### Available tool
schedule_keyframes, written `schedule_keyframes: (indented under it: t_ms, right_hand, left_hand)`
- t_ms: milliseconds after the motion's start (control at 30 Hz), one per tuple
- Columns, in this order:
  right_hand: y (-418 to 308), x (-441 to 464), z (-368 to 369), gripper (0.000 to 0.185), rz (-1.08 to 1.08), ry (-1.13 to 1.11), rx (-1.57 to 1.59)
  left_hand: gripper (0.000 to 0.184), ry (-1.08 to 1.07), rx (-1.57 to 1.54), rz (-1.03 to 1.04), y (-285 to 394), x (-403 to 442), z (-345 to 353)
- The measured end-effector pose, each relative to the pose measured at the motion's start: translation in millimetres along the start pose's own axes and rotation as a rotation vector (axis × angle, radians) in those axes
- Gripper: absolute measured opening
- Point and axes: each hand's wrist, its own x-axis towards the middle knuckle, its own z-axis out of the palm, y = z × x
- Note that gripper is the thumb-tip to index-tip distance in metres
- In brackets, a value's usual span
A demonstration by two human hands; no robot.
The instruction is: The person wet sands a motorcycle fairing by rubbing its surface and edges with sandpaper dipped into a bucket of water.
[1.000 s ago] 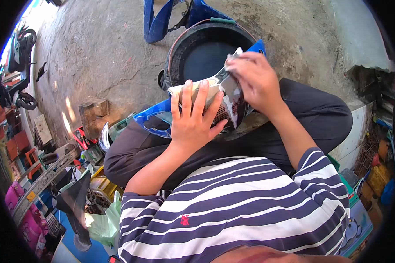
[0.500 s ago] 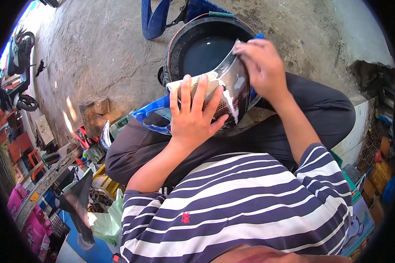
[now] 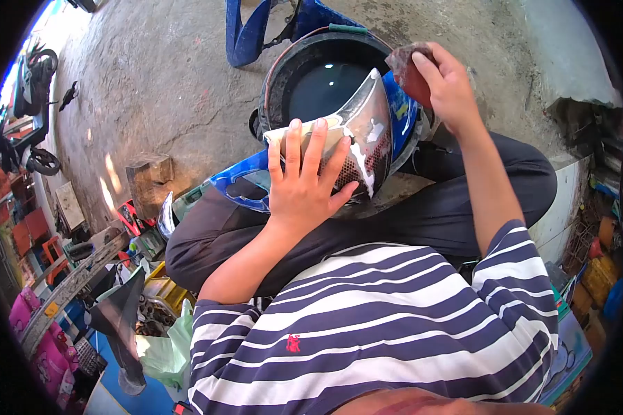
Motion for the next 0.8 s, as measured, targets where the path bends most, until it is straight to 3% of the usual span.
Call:
schedule_keyframes:
  t_ms: [200,533,633,800]
  right_hand:
    - [27,81,-46,0.023,0.242,-0.027,0.222]
    - [103,143,-29,0.028,0.225,0.296,0.485]
    - [102,131,-21,0.021,0.301,0.304,0.521]
    - [93,123,-23,0.034,0.293,0.160,0.469]
  left_hand:
    - [0.074,-0.001,-0.004,0.010,1,1,-1]
    - [0.078,-0.008,0.022,0.003,1,2,1]
    - [0.079,-0.011,0.023,0.004,2,2,0]
    - [0.079,-0.011,0.034,0.004,3,3,1]
